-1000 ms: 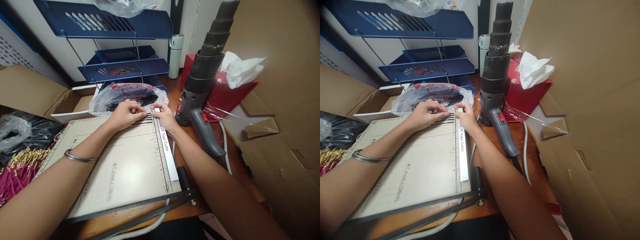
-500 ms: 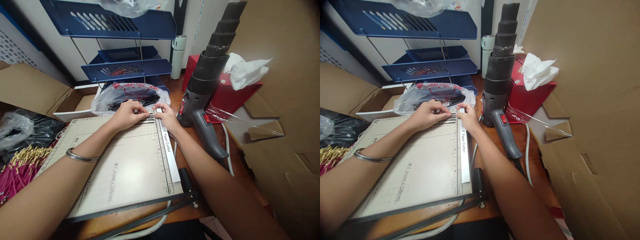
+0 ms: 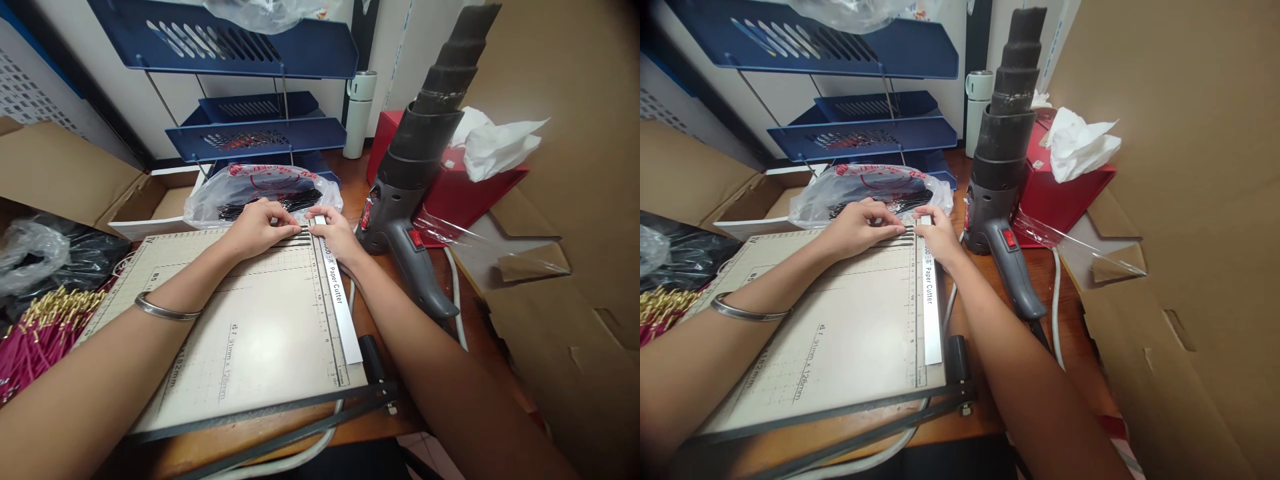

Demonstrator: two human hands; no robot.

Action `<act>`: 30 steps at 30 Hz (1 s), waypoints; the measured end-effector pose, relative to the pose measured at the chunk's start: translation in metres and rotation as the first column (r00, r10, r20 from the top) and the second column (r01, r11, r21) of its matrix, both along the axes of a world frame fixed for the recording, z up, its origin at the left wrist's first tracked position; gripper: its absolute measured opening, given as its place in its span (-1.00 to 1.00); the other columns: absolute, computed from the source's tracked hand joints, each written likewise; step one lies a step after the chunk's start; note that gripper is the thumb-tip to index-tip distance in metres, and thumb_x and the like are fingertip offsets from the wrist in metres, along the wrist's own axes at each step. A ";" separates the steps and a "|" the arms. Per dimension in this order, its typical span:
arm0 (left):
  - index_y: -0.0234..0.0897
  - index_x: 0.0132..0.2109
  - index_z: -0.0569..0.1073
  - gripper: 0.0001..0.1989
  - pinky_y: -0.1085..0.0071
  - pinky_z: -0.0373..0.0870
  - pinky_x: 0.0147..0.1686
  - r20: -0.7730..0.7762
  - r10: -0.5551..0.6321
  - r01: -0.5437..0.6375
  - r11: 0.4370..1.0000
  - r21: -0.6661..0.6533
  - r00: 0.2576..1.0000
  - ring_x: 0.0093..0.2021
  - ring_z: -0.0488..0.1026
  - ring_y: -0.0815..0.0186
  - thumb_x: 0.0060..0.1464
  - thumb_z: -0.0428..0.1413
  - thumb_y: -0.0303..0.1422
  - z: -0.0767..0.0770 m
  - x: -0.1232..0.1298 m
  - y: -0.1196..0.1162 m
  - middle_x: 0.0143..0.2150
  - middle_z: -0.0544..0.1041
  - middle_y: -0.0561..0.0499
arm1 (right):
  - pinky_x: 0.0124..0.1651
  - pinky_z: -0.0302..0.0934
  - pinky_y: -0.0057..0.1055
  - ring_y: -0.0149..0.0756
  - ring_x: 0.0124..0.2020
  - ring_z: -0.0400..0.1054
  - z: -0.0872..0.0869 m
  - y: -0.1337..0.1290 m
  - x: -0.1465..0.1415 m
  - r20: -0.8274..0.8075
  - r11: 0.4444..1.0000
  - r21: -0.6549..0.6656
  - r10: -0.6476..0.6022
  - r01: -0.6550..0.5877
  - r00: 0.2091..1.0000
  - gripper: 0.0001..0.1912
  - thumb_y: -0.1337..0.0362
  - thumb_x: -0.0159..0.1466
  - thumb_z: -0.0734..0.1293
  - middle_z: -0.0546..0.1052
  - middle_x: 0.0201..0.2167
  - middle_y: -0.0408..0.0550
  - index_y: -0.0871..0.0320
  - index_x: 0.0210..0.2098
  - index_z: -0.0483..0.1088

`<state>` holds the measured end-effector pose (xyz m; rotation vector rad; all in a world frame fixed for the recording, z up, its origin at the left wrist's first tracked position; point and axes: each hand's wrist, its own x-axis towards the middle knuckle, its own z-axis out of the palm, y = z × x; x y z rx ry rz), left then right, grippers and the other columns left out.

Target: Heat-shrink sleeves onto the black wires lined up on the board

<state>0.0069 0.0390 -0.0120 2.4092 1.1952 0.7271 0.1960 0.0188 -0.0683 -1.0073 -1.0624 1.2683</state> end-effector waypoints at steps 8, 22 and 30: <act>-0.19 -0.32 0.70 -0.76 0.20 0.32 -0.06 0.015 0.009 -0.009 1.000 -0.017 1.000 -0.22 0.41 0.16 0.07 0.28 -0.12 0.000 0.000 -0.001 -0.43 0.55 0.00 | 0.34 0.21 -0.07 -0.13 0.06 0.41 0.000 -0.001 0.000 0.026 1.000 0.004 -0.020 0.020 0.999 -0.57 0.32 -0.09 0.40 0.55 -0.11 -0.10 0.08 -0.18 0.42; -0.19 -0.28 0.72 -0.71 0.15 0.33 0.01 0.037 0.037 -0.036 0.999 -0.022 0.999 -0.23 0.46 0.16 0.08 0.26 -0.08 -0.002 0.002 0.009 -0.35 0.63 -0.03 | 0.24 0.29 -0.12 -0.16 -0.03 0.46 0.005 0.000 -0.002 0.030 0.997 -0.039 -0.059 0.061 0.998 -0.68 0.30 -0.05 0.43 0.58 -0.21 -0.13 0.07 -0.26 0.42; -0.19 -0.31 0.71 -0.73 0.16 0.32 0.03 0.003 0.040 -0.040 0.998 -0.039 0.999 -0.18 0.49 0.13 0.10 0.26 -0.10 -0.001 0.004 0.008 -0.31 0.66 -0.04 | 0.23 0.29 -0.12 -0.16 -0.04 0.45 0.006 -0.001 -0.002 0.042 0.997 -0.051 -0.053 0.055 0.998 -0.66 0.33 -0.05 0.42 0.59 -0.20 -0.13 0.08 -0.23 0.43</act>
